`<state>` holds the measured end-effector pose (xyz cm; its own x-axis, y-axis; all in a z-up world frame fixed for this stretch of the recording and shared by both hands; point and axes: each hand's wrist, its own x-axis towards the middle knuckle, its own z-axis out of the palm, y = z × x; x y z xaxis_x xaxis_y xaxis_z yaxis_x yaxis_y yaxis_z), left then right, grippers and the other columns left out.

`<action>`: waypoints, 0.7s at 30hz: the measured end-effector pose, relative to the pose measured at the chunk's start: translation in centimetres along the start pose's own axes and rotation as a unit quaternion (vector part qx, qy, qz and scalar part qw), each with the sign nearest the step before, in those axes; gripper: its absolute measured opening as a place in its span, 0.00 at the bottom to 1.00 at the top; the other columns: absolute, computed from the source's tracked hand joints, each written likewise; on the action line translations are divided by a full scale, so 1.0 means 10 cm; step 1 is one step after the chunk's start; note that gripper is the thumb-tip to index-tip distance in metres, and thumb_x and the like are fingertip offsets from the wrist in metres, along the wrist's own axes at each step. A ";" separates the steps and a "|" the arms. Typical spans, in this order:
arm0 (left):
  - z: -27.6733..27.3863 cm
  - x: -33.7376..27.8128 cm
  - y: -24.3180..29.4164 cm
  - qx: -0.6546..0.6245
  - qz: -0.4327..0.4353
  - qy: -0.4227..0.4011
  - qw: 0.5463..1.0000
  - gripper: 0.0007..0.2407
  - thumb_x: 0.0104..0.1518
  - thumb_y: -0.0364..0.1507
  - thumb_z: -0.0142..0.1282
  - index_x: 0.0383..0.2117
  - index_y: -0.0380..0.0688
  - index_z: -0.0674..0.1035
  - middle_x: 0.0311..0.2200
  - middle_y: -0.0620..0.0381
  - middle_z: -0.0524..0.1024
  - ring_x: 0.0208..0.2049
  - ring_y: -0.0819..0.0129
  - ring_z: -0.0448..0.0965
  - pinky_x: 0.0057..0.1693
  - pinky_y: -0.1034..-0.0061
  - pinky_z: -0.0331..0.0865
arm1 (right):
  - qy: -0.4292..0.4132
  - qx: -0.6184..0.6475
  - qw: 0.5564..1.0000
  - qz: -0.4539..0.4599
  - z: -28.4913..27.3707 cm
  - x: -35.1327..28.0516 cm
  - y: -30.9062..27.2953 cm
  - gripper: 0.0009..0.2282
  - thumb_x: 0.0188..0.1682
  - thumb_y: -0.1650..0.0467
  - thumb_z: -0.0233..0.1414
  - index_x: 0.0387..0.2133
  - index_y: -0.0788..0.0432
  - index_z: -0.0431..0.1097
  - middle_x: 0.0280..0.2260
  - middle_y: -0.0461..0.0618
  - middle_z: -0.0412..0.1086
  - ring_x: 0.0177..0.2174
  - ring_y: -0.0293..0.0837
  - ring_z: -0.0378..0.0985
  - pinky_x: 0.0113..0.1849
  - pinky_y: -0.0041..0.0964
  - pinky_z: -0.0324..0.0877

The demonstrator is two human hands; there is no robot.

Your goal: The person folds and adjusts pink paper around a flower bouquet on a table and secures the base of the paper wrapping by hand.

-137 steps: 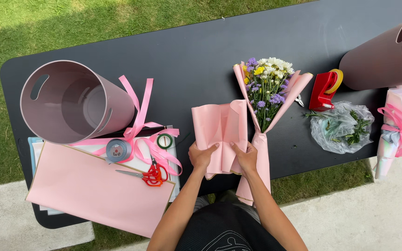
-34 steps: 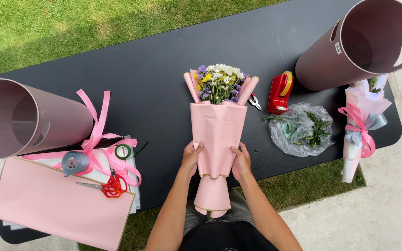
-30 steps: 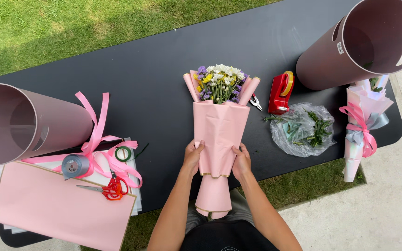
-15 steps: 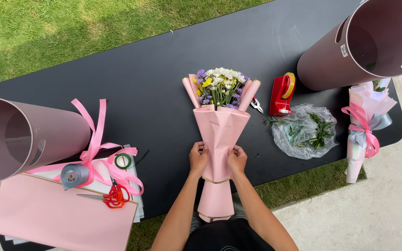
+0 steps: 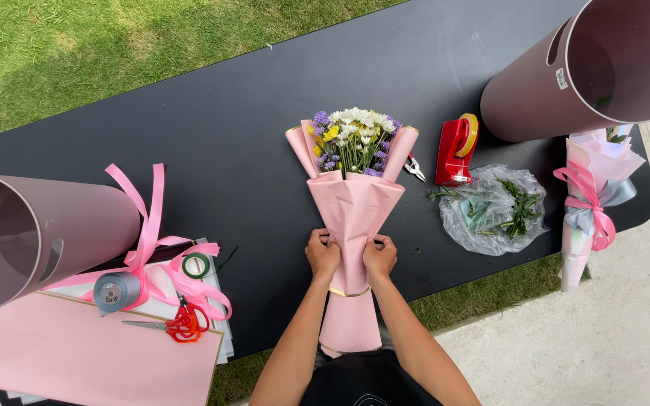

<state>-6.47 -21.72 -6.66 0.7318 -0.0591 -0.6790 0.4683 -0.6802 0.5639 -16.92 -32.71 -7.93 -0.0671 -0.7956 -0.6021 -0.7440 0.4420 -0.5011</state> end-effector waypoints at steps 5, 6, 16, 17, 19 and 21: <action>-0.28 -0.57 0.56 0.025 0.059 0.060 0.996 0.06 0.67 0.28 0.69 0.47 0.52 0.85 0.41 0.56 0.92 0.44 0.52 0.94 0.55 0.58 0.84 | 0.014 0.000 1.000 0.004 -0.05 -0.10 -0.12 0.09 0.57 0.64 0.69 0.50 0.42 0.87 0.34 0.41 0.87 0.44 0.48 0.90 0.46 0.45 0.81; -0.30 -0.65 0.63 0.034 0.089 0.091 0.991 0.05 0.64 0.27 0.72 0.42 0.50 0.86 0.42 0.54 0.90 0.44 0.50 0.93 0.54 0.58 0.84 | 0.023 -0.009 1.000 0.005 -0.08 -0.15 -0.17 0.12 0.56 0.63 0.71 0.52 0.41 0.85 0.35 0.42 0.88 0.46 0.50 0.90 0.48 0.46 0.81; -0.16 -0.63 0.45 -0.057 0.064 0.067 0.994 0.12 0.72 0.29 0.61 0.57 0.42 0.91 0.48 0.41 0.93 0.48 0.47 0.95 0.52 0.61 0.88 | -0.011 0.025 0.996 -0.083 -0.23 -0.57 -0.34 0.13 0.60 0.68 0.62 0.54 0.57 0.88 0.48 0.61 0.86 0.47 0.55 0.91 0.52 0.50 0.81; -0.18 -0.66 0.49 -0.068 0.064 0.048 0.994 0.15 0.72 0.30 0.64 0.62 0.40 0.88 0.51 0.41 0.93 0.51 0.48 0.94 0.55 0.62 0.87 | -0.024 0.044 0.995 -0.083 -0.28 -0.66 -0.41 0.18 0.60 0.70 0.62 0.63 0.61 0.80 0.52 0.64 0.84 0.51 0.57 0.90 0.55 0.52 0.81; -0.15 -0.58 0.39 -0.079 0.064 0.029 0.994 0.19 0.71 0.32 0.67 0.66 0.37 0.86 0.53 0.40 0.92 0.55 0.48 0.93 0.57 0.62 0.87 | -0.036 0.063 0.994 -0.082 -0.32 -0.69 -0.45 0.26 0.60 0.71 0.63 0.72 0.65 0.72 0.56 0.68 0.82 0.54 0.60 0.89 0.59 0.55 0.80; -0.04 -0.38 0.12 -0.094 0.060 0.006 0.994 0.13 0.71 0.34 0.70 0.58 0.47 0.91 0.49 0.50 0.92 0.52 0.56 0.92 0.56 0.62 0.86 | -0.075 0.077 0.992 -0.066 -0.31 -0.57 -0.38 0.32 0.60 0.71 0.64 0.80 0.53 0.66 0.59 0.54 0.80 0.49 0.44 0.88 0.50 0.43 0.82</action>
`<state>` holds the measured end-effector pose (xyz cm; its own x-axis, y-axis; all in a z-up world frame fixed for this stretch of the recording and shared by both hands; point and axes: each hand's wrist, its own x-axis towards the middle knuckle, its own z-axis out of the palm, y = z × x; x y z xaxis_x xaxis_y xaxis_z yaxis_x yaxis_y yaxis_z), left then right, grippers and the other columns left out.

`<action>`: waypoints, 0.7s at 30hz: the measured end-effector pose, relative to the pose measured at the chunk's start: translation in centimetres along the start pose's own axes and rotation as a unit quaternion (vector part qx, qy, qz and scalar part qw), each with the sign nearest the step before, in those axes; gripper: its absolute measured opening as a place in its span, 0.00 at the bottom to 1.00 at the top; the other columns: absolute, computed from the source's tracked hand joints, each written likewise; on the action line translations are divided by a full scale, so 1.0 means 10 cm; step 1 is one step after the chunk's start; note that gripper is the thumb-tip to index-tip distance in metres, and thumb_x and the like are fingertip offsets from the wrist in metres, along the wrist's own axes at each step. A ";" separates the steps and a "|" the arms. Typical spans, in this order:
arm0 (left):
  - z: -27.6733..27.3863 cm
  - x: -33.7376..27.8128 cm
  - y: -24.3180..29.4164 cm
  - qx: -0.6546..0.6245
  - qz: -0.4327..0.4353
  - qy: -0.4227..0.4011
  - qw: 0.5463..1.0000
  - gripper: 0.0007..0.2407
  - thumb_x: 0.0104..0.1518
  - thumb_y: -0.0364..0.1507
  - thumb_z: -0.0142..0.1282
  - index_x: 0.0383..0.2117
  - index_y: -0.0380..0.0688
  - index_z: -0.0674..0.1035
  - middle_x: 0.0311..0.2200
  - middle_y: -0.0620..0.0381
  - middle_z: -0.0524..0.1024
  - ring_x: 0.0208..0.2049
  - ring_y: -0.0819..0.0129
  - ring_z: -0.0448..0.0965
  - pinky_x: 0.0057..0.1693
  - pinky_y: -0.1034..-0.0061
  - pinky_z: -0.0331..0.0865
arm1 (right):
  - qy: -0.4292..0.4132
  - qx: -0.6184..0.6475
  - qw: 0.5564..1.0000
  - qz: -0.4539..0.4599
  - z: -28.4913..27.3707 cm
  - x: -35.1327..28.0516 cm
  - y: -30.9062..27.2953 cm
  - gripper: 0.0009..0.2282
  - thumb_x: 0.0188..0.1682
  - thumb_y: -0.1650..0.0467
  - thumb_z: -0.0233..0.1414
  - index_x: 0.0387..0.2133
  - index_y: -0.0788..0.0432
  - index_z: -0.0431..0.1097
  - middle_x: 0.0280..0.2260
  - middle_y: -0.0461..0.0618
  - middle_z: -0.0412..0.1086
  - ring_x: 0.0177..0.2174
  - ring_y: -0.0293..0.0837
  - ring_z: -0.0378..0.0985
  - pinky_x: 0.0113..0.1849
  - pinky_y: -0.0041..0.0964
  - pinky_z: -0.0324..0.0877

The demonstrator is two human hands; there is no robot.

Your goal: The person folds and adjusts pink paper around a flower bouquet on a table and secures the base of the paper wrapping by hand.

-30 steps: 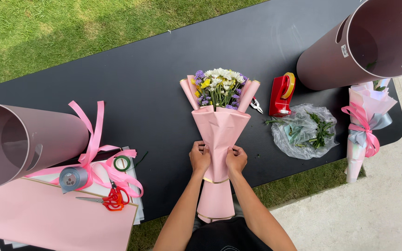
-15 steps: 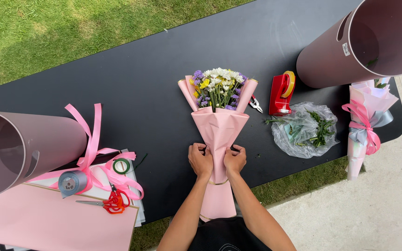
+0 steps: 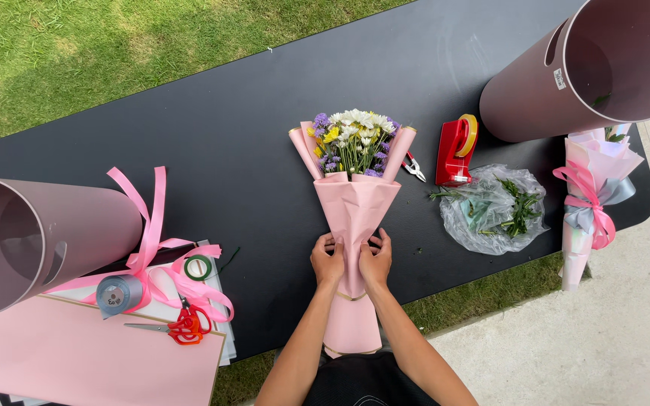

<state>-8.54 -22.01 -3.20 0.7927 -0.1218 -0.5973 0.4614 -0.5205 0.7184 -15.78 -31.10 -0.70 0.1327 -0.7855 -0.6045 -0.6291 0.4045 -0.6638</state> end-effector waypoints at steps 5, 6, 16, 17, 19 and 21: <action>0.02 0.17 -0.24 -0.102 -0.004 -0.049 0.994 0.06 0.73 0.31 0.67 0.50 0.51 0.91 0.39 0.60 0.89 0.41 0.71 0.84 0.50 0.72 0.80 | -0.051 0.124 0.991 0.025 0.02 0.42 0.38 0.23 0.62 0.72 0.64 0.72 0.55 0.74 0.55 0.52 0.78 0.42 0.40 0.78 0.42 0.36 0.76; 0.01 0.22 -0.29 -0.157 0.006 -0.067 0.985 0.03 0.75 0.27 0.64 0.47 0.50 0.89 0.37 0.63 0.88 0.38 0.77 0.79 0.47 0.81 0.77 | -0.070 0.159 0.984 0.030 0.02 0.47 0.42 0.23 0.63 0.73 0.65 0.71 0.56 0.73 0.53 0.52 0.77 0.41 0.40 0.76 0.40 0.35 0.74; -0.30 -0.11 -0.03 -0.233 -0.007 -0.138 0.962 0.03 0.77 0.24 0.60 0.46 0.47 0.86 0.37 0.61 0.89 0.30 0.80 0.80 0.40 0.84 0.78 | -0.129 0.190 0.973 0.004 -0.24 0.44 0.49 0.08 0.64 0.74 0.63 0.54 0.56 0.82 0.40 0.44 0.74 0.34 0.38 0.75 0.29 0.30 0.74; -0.34 -0.11 -0.12 -0.201 -0.011 -0.123 0.972 0.03 0.77 0.24 0.60 0.45 0.47 0.86 0.36 0.62 0.88 0.29 0.79 0.79 0.41 0.83 0.77 | -0.129 0.175 0.976 0.003 -0.27 0.46 0.58 0.06 0.65 0.74 0.61 0.52 0.58 0.82 0.40 0.45 0.73 0.34 0.39 0.75 0.29 0.30 0.73; -0.41 -0.16 -0.19 -0.168 -0.015 -0.108 0.980 0.03 0.77 0.25 0.61 0.45 0.47 0.86 0.35 0.63 0.87 0.29 0.79 0.77 0.41 0.83 0.76 | -0.129 0.160 0.979 0.002 -0.34 0.49 0.74 0.05 0.66 0.74 0.60 0.51 0.60 0.82 0.39 0.46 0.73 0.34 0.39 0.75 0.29 0.31 0.73; -0.50 -0.26 -0.19 -0.152 -0.031 -0.105 0.982 0.04 0.77 0.24 0.60 0.43 0.47 0.85 0.34 0.62 0.88 0.27 0.78 0.78 0.40 0.81 0.76 | -0.128 0.151 0.980 -0.006 -0.40 0.49 0.90 0.05 0.67 0.74 0.59 0.50 0.60 0.82 0.40 0.48 0.70 0.35 0.40 0.76 0.28 0.32 0.70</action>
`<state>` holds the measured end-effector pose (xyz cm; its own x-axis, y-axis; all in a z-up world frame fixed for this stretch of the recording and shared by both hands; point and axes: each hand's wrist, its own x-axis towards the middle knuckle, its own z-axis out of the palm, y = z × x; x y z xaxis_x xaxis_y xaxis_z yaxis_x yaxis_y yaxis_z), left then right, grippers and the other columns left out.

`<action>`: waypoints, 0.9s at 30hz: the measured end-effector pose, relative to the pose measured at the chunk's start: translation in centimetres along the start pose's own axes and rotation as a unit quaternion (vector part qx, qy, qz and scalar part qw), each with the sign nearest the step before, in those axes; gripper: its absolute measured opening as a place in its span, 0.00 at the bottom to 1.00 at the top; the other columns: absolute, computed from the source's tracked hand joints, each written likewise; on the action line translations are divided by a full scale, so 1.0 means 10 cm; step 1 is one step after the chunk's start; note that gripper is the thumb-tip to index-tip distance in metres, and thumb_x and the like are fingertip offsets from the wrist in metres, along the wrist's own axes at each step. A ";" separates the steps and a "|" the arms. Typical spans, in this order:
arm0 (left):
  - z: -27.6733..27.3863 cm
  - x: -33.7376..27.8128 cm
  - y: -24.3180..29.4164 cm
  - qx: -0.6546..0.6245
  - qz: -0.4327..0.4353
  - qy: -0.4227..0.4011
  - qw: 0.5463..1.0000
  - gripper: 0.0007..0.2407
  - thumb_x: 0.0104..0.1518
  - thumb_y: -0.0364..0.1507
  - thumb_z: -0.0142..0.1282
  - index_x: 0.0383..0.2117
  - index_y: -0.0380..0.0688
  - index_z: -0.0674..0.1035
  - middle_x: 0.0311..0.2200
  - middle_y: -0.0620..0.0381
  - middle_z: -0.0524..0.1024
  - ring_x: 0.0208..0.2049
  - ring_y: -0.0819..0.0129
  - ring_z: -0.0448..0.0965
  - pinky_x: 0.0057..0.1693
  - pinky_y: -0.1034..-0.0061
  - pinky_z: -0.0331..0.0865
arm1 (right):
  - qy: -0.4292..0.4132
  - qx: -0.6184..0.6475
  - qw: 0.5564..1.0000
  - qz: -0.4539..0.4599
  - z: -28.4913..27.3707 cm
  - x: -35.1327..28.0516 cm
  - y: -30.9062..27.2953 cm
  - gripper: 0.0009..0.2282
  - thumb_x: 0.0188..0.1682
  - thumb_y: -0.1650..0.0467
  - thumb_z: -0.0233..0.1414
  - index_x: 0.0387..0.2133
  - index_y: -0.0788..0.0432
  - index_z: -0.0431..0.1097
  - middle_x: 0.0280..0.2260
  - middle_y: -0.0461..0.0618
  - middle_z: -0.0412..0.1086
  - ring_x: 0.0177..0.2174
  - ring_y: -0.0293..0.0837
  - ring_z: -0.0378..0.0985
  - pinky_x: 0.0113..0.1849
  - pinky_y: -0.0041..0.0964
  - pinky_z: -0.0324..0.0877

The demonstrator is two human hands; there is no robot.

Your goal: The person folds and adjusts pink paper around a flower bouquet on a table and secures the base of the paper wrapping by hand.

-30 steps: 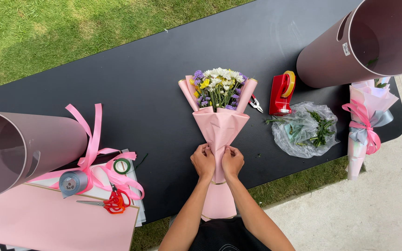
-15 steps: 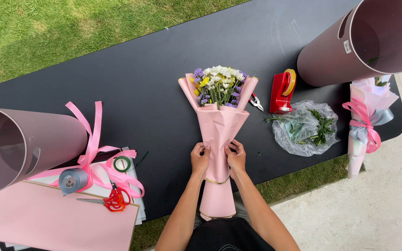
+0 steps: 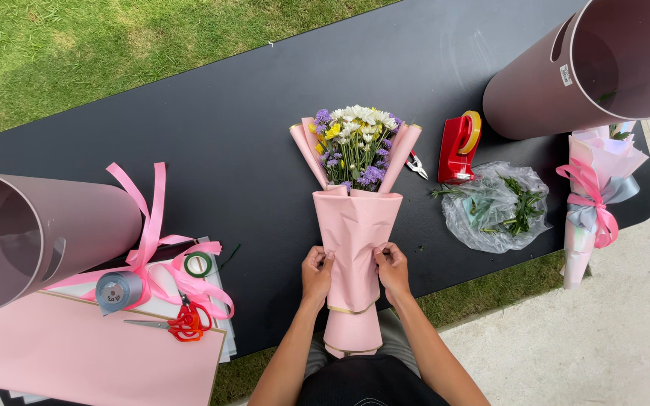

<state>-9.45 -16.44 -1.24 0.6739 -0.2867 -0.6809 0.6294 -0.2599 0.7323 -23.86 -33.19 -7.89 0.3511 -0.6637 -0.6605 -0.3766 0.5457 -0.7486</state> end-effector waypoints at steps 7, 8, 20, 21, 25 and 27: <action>-0.10 -0.06 -0.22 0.055 -0.007 0.013 0.998 0.03 0.77 0.25 0.61 0.43 0.48 0.85 0.33 0.61 0.87 0.27 0.77 0.78 0.40 0.80 0.75 | 0.017 -0.037 0.999 -0.003 -0.06 -0.16 0.12 0.05 0.67 0.75 0.58 0.51 0.63 0.82 0.37 0.49 0.71 0.32 0.40 0.76 0.30 0.32 0.75; -0.10 -0.06 -0.24 0.083 -0.007 0.018 0.996 0.04 0.77 0.25 0.61 0.43 0.49 0.86 0.34 0.59 0.88 0.28 0.75 0.80 0.41 0.78 0.76 | 0.018 -0.044 0.999 -0.002 -0.04 -0.18 0.11 0.05 0.67 0.75 0.58 0.51 0.63 0.81 0.36 0.50 0.71 0.31 0.41 0.76 0.29 0.33 0.76; 0.14 0.03 -0.02 0.323 -0.035 0.126 0.937 0.04 0.70 0.37 0.68 0.45 0.61 0.91 0.38 0.64 0.91 0.47 0.55 0.92 0.56 0.56 0.82 | 0.130 -0.175 0.975 -0.039 0.12 0.10 0.24 0.09 0.59 0.72 0.64 0.50 0.56 0.85 0.33 0.52 0.81 0.27 0.47 0.86 0.27 0.43 0.81; 0.17 0.01 0.02 0.341 -0.033 0.143 0.928 0.04 0.69 0.37 0.69 0.45 0.61 0.90 0.40 0.63 0.90 0.49 0.51 0.91 0.59 0.53 0.82 | 0.145 -0.193 0.969 -0.057 0.11 0.16 0.31 0.10 0.56 0.70 0.66 0.50 0.54 0.85 0.34 0.50 0.82 0.30 0.48 0.88 0.29 0.43 0.81; 0.32 -0.17 0.34 0.306 0.000 0.157 0.939 0.08 0.64 0.32 0.72 0.46 0.53 0.86 0.41 0.61 0.90 0.46 0.55 0.91 0.56 0.56 0.82 | 0.186 -0.254 0.949 0.009 0.27 0.01 0.05 0.12 0.55 0.70 0.70 0.51 0.47 0.85 0.37 0.47 0.84 0.33 0.48 0.88 0.32 0.41 0.81; 0.35 -0.17 0.30 0.264 0.073 0.199 0.941 0.11 0.60 0.26 0.73 0.45 0.48 0.81 0.41 0.55 0.87 0.40 0.57 0.92 0.49 0.58 0.85 | 0.218 -0.262 0.940 -0.009 0.34 -0.07 -0.05 0.14 0.52 0.71 0.72 0.50 0.50 0.82 0.35 0.48 0.84 0.37 0.54 0.90 0.42 0.49 0.82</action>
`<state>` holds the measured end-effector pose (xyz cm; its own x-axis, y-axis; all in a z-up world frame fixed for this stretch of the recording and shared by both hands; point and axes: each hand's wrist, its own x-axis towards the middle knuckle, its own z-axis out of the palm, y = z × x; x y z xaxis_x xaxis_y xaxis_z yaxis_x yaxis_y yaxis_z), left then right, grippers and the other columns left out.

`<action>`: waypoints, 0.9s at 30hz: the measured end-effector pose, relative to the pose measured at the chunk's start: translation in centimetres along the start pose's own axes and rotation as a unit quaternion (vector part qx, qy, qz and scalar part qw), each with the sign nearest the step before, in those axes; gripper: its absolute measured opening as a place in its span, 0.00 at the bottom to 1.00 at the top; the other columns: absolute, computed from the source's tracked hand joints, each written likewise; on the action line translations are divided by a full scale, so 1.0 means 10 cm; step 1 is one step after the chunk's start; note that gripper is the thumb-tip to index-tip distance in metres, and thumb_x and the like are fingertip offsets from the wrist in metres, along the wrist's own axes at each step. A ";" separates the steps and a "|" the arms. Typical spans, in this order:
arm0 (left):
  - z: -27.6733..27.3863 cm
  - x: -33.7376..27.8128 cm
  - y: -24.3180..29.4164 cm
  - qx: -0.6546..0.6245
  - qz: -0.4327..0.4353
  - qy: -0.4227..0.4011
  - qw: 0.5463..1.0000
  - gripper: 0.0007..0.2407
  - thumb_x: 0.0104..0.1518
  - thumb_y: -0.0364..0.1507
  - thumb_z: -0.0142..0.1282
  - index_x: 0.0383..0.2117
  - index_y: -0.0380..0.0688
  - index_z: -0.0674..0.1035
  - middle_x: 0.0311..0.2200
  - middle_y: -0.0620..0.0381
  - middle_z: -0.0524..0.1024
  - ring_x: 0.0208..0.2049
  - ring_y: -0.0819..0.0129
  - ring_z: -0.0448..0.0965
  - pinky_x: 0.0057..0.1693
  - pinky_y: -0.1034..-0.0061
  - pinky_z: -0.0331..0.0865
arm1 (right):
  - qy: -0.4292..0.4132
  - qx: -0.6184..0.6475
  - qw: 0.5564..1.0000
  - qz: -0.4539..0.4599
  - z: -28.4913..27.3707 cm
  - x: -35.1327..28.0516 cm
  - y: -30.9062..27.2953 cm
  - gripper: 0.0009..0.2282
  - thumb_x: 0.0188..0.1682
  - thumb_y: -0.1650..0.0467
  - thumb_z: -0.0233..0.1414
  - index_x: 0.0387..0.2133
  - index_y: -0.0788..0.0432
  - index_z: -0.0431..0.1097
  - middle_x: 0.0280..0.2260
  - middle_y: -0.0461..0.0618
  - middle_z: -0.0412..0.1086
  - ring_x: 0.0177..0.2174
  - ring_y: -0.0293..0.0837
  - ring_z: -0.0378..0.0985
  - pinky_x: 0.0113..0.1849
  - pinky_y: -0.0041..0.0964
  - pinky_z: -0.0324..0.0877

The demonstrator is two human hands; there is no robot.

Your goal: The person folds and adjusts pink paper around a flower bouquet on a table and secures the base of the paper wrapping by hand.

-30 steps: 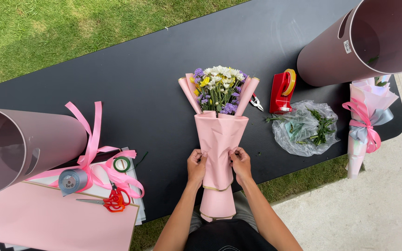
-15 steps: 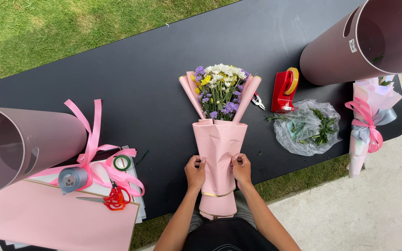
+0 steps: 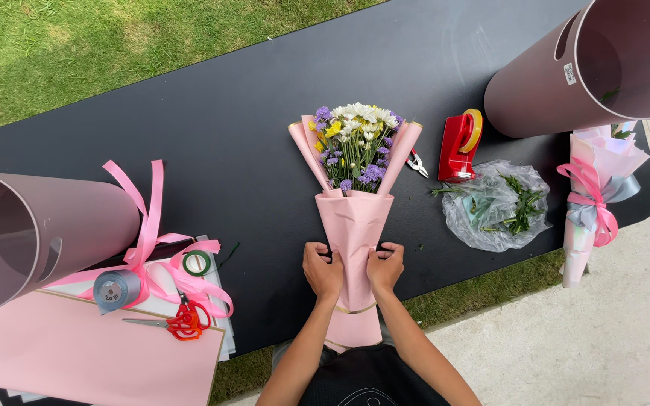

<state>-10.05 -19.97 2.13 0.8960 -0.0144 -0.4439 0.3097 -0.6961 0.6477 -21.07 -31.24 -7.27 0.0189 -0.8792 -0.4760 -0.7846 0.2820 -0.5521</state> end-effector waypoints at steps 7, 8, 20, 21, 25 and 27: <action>0.25 0.08 -0.18 -0.054 0.041 -0.074 0.995 0.10 0.67 0.21 0.59 0.45 0.47 0.94 0.41 0.47 0.92 0.44 0.47 0.94 0.45 0.65 0.89 | -0.054 0.042 0.998 0.014 -0.14 -0.32 -0.49 0.08 0.59 0.73 0.64 0.47 0.52 0.90 0.42 0.51 0.88 0.40 0.45 0.91 0.42 0.42 0.82; 0.24 0.09 -0.16 -0.056 0.046 -0.087 0.994 0.11 0.69 0.23 0.58 0.48 0.46 0.93 0.43 0.44 0.91 0.46 0.45 0.93 0.48 0.62 0.89 | -0.067 0.041 0.997 0.004 -0.17 -0.36 -0.54 0.10 0.60 0.74 0.62 0.50 0.53 0.89 0.46 0.54 0.86 0.44 0.48 0.90 0.46 0.44 0.82; 0.24 0.09 -0.01 -0.166 -0.087 -0.206 0.961 0.23 0.74 0.36 0.66 0.71 0.45 0.72 0.61 0.44 0.81 0.57 0.56 0.90 0.61 0.68 0.85 | -0.121 0.099 0.986 0.054 -0.29 -0.45 -0.68 0.15 0.61 0.69 0.55 0.55 0.50 0.88 0.51 0.49 0.79 0.50 0.47 0.84 0.55 0.45 0.74; 0.29 0.11 -0.06 -0.204 -0.104 -0.217 0.949 0.28 0.74 0.37 0.68 0.75 0.40 0.69 0.54 0.45 0.86 0.52 0.61 0.91 0.58 0.71 0.84 | -0.126 0.120 0.983 0.065 -0.31 -0.47 -0.72 0.15 0.62 0.69 0.54 0.56 0.51 0.86 0.49 0.48 0.80 0.49 0.46 0.83 0.53 0.44 0.74; 0.84 0.37 -0.69 -0.240 -0.098 -0.208 0.943 0.11 0.75 0.36 0.67 0.55 0.44 0.87 0.44 0.57 0.90 0.41 0.76 0.87 0.48 0.80 0.80 | -0.139 0.142 0.978 0.061 -0.20 -0.21 -0.42 0.16 0.65 0.67 0.55 0.64 0.47 0.82 0.51 0.49 0.81 0.51 0.45 0.83 0.52 0.45 0.73; 0.95 0.45 -0.83 -0.224 -0.110 -0.200 0.948 0.11 0.79 0.37 0.60 0.51 0.43 0.86 0.36 0.58 0.88 0.34 0.74 0.85 0.41 0.79 0.78 | -0.167 0.217 0.960 0.053 -0.13 -0.12 -0.27 0.20 0.66 0.67 0.56 0.71 0.57 0.75 0.48 0.52 0.75 0.50 0.45 0.76 0.52 0.43 0.70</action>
<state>-11.64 -21.09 -11.10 0.6294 -0.2375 -0.7399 0.6591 -0.3412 0.6702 -19.80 -31.50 -4.31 0.2078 -0.6857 -0.6976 -0.4618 0.5599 -0.6879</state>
